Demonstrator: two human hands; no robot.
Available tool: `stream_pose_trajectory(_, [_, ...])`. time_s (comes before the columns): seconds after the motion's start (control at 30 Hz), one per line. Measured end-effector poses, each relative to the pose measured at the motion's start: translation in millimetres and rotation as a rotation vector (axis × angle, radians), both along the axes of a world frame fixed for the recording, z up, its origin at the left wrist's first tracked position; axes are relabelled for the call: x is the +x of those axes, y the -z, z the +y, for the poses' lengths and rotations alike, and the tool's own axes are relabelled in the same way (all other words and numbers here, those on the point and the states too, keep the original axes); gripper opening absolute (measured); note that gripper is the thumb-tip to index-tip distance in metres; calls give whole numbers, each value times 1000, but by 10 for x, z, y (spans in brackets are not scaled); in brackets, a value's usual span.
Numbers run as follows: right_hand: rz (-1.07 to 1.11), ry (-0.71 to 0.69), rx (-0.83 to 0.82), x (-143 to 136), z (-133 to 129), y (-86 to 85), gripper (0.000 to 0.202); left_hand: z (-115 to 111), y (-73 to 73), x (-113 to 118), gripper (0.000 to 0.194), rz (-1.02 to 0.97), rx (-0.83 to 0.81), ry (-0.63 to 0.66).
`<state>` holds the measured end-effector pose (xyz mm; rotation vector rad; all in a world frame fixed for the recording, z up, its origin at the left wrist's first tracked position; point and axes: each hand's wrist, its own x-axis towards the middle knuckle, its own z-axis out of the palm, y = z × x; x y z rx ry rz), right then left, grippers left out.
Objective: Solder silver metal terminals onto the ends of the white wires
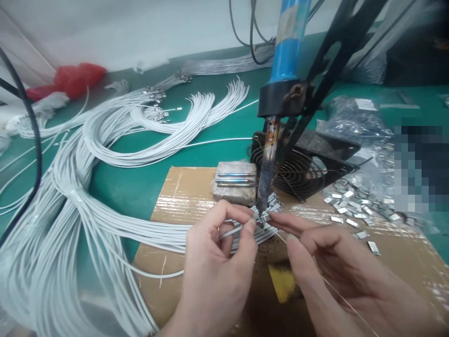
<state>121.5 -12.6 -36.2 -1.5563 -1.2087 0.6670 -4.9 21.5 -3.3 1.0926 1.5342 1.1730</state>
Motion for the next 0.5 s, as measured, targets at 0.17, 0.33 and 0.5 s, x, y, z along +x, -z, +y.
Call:
stream_pose_trajectory(0.17, [13,5,-21,-22,-12,-24,28,-16,9,-3,11,-5,10,-15])
stream_pose_trajectory(0.33, [78,1,-35,-35,-26,-56,26,-12,-13,-18,10,3,30,-29])
stream_pose_trajectory(0.5, [126,29,-30,-74,-23,-62,24,-22,4,-15,12,5,34,-2])
